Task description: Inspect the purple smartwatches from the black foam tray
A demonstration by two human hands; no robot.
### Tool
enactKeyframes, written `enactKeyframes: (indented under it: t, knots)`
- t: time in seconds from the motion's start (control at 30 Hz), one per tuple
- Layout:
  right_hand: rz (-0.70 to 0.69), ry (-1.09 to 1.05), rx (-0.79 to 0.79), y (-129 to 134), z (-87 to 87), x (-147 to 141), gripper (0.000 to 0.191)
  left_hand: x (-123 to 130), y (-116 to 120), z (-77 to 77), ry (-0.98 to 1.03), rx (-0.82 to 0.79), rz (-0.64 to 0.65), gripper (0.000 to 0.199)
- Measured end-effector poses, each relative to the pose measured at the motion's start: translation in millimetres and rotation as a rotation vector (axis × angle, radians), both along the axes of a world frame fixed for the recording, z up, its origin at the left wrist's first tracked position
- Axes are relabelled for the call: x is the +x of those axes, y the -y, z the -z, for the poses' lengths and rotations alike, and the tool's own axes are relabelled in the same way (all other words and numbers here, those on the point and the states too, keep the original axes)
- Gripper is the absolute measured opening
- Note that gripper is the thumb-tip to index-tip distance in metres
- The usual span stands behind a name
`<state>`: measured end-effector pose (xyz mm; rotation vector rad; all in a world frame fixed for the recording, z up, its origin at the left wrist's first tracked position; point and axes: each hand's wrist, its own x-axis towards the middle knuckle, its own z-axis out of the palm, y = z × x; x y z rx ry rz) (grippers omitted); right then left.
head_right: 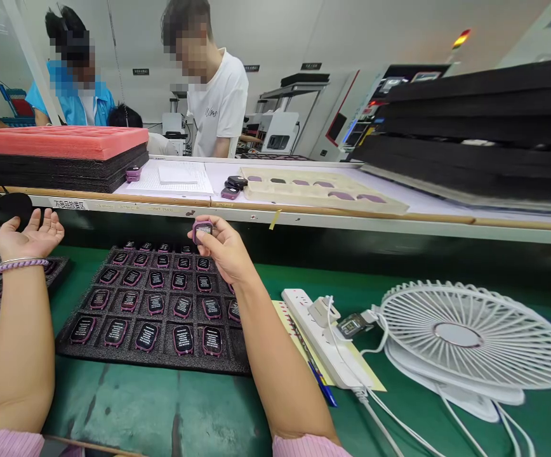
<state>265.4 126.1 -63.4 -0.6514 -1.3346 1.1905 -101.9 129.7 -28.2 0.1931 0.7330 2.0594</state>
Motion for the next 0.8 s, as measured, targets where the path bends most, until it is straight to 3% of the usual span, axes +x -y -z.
enactKeyframes:
  t: [0.67, 0.8]
  knots:
    - [-0.072, 0.036, -0.006, 4, -4.1, 3, 0.051, -1, -1, -0.2, 0.009, 0.003, 0.003, 0.035]
    - [-0.178, 0.051, 0.007, 16, -11.3, 1, 0.063, -2, -1, 1.6, -0.004, -0.018, 0.003, 0.033]
